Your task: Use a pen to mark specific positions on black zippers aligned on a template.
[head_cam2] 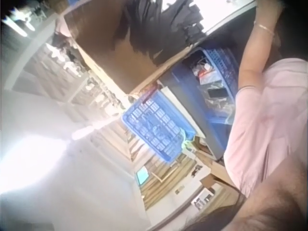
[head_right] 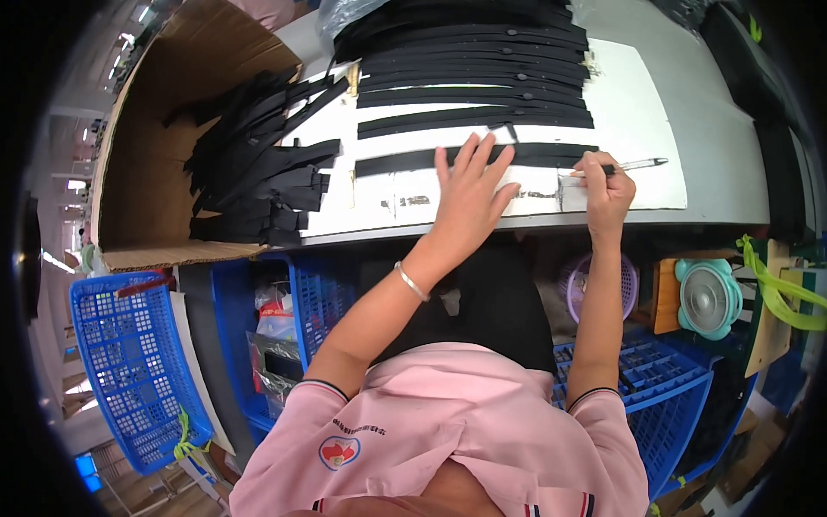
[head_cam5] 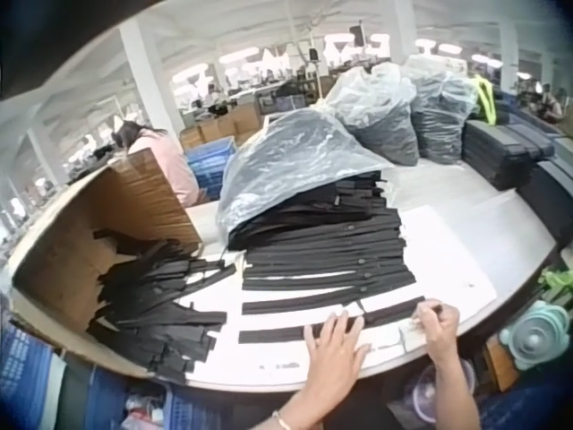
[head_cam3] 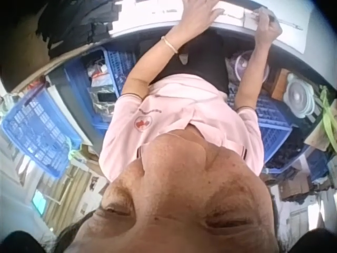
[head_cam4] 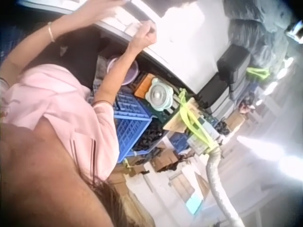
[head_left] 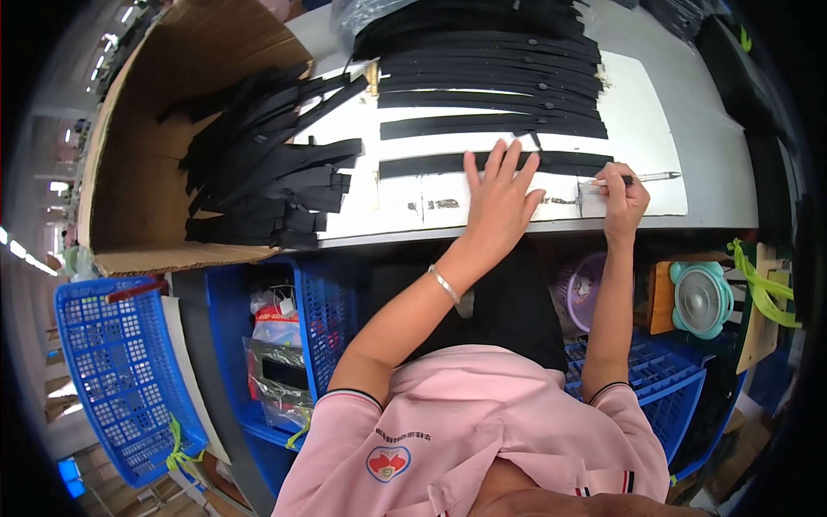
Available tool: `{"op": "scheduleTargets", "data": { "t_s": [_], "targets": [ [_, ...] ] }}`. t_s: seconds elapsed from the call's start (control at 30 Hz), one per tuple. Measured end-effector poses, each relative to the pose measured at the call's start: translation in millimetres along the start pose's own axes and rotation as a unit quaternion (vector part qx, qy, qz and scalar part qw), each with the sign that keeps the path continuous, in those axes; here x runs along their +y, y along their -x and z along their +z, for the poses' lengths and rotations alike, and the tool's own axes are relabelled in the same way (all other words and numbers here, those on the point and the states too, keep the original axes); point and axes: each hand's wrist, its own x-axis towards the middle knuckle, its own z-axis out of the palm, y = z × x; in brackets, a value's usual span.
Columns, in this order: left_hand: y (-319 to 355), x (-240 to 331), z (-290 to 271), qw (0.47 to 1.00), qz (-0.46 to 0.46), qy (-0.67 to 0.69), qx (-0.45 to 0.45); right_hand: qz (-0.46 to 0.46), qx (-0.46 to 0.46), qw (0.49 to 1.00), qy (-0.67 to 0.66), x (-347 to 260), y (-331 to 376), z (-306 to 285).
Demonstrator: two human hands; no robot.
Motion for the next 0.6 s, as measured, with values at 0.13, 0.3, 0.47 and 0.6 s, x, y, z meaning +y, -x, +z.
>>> {"op": "scheduleTargets", "data": {
  "t_s": [0.13, 0.3, 0.47, 0.6],
  "targets": [
    [-44.9, -26.5, 5.8, 1.0, 0.007, 0.006, -0.026, 0.012, 0.013, 0.999, -0.027, 2.8, -2.5, 4.4],
    [-30.5, -44.1, -15.9, 0.998, -0.021, 0.063, -0.006, 0.073, 0.005, 0.997, 0.005, -2.3, -3.7, 7.9],
    [12.2, -113.5, -77.5, 0.983, -0.083, -0.139, 0.082, 0.064, 0.013, 0.998, -0.001, 1.0, -4.4, 2.3],
    [41.1, -178.5, -123.1, 0.95, -0.156, -0.229, 0.141, 0.048, 0.002, 0.999, 0.004, 0.6, -7.1, 5.9]
  ]
}}
